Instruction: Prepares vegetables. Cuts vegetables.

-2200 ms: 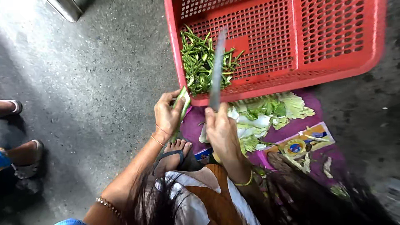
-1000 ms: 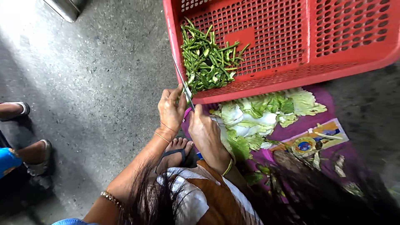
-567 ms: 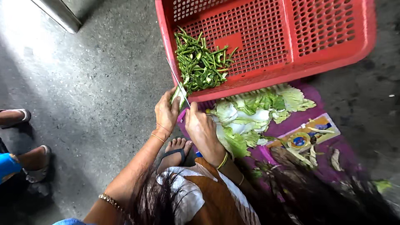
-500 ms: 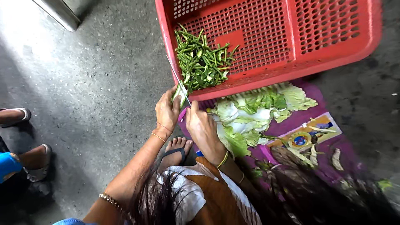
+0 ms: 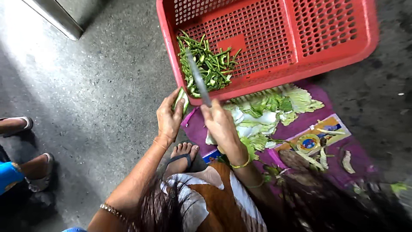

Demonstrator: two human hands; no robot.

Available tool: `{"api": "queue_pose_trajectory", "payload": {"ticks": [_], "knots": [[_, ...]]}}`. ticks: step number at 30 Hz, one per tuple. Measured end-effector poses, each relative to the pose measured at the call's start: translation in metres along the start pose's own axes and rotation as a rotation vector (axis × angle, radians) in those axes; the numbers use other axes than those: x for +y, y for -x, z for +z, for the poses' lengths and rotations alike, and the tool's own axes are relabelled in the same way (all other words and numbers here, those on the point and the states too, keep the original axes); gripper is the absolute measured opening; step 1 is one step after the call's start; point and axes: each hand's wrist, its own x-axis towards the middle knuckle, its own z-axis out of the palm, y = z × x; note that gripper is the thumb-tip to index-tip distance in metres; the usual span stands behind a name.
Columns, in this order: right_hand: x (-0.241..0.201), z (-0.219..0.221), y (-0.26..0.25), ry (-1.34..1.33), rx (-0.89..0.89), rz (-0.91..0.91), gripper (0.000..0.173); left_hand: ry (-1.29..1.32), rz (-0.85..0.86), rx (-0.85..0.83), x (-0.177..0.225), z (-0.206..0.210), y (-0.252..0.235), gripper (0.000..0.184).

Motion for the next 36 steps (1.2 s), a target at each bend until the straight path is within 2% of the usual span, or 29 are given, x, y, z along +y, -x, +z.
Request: {"api": "queue_pose_trajectory", "payload": {"ticks": [3, 9, 13, 16, 24, 30, 36], "knots": [[-0.001, -0.005, 0.012, -0.025, 0.043, 0.014, 0.035, -0.15, 0.011, -0.01, 0.002, 0.004, -0.002, 0.046], [-0.006, 0.019, 0.033, 0.084, 0.2, -0.212, 0.029, -0.284, 0.125, 0.049, -0.002, 0.016, -0.006, 0.049], [-0.014, 0.028, 0.04, 0.145, 0.234, -0.258, 0.028, -0.241, 0.214, 0.093, -0.004, 0.016, -0.008, 0.033], [-0.017, 0.031, 0.04, 0.199, 0.218, -0.242, 0.026, -0.216, 0.216, 0.148, -0.006, 0.02, -0.012, 0.026], [-0.016, 0.034, 0.039, 0.253, 0.185, -0.203, 0.024, -0.231, 0.242, 0.122, -0.008, 0.017, -0.011, 0.026], [-0.017, 0.029, 0.034, 0.249, 0.072, -0.133, 0.029, -0.231, 0.256, 0.128, -0.008, 0.018, -0.011, 0.027], [-0.023, 0.013, 0.03, 0.206, -0.015, -0.127, 0.027, -0.234, 0.227, 0.11, -0.007, 0.016, -0.012, 0.028]]}}
